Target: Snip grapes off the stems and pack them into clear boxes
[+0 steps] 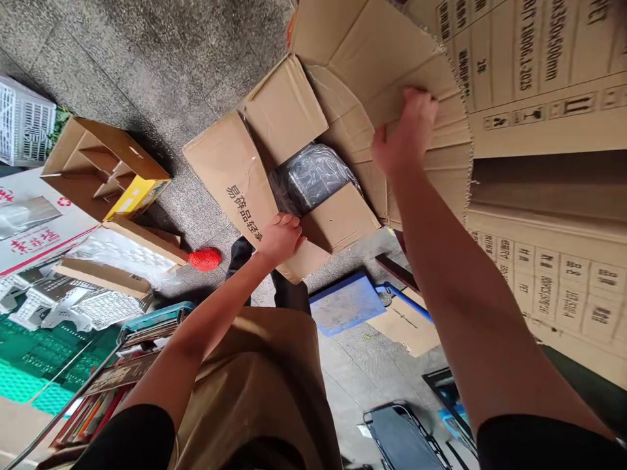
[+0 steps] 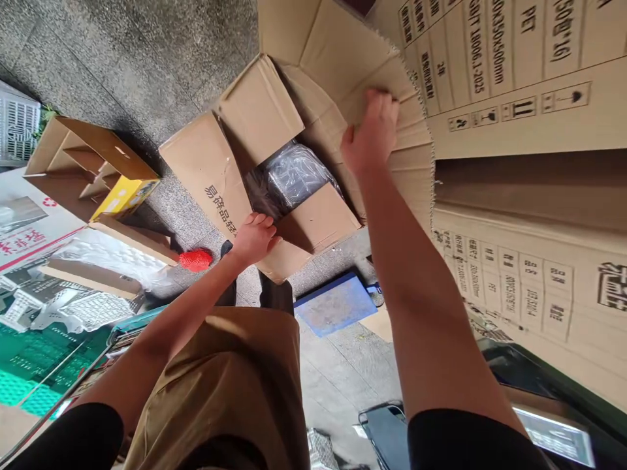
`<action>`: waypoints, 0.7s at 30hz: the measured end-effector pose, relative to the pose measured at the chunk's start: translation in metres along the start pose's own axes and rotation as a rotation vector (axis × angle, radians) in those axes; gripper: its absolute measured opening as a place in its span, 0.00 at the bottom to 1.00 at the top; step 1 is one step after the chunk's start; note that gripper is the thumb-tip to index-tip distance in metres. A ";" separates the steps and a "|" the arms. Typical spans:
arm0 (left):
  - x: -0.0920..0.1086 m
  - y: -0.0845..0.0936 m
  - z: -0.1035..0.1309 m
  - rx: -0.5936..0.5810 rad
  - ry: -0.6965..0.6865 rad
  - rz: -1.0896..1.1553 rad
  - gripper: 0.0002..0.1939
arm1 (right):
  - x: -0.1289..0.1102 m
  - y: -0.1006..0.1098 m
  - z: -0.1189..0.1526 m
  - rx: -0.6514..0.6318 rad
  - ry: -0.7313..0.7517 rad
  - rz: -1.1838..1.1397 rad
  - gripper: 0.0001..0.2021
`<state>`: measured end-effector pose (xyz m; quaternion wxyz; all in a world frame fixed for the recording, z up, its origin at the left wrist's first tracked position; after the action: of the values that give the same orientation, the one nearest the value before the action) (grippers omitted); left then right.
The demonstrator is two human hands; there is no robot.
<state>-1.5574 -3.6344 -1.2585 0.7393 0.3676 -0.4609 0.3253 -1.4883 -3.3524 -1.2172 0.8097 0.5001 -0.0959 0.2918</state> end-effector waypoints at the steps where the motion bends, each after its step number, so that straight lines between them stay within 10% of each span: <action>1: 0.000 -0.001 -0.005 0.008 0.000 0.002 0.17 | -0.012 -0.011 0.001 -0.045 0.013 0.018 0.26; 6: -0.004 -0.007 -0.014 0.047 0.011 0.004 0.17 | -0.096 -0.107 0.019 -0.301 0.337 -0.041 0.22; 11: -0.005 -0.013 -0.011 0.081 -0.023 0.010 0.17 | -0.094 -0.169 -0.007 -0.512 0.372 -0.019 0.41; 21: -0.002 -0.017 -0.013 0.144 -0.070 0.074 0.17 | -0.041 -0.170 0.002 -0.875 0.267 -0.061 0.34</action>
<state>-1.5385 -3.6323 -1.2682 0.6820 0.4135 -0.4752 0.3718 -1.4250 -3.4261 -1.3625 0.9582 0.0718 -0.0902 0.2618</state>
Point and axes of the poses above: each hand's wrist, its own z-axis away from the middle knuckle, its own y-axis out of the back of the hand, x = y × z, the point moved 9 cm from there along -z, towards the middle knuckle, and after that the axes turned 9 degrees about z, right-handed, at the moved point
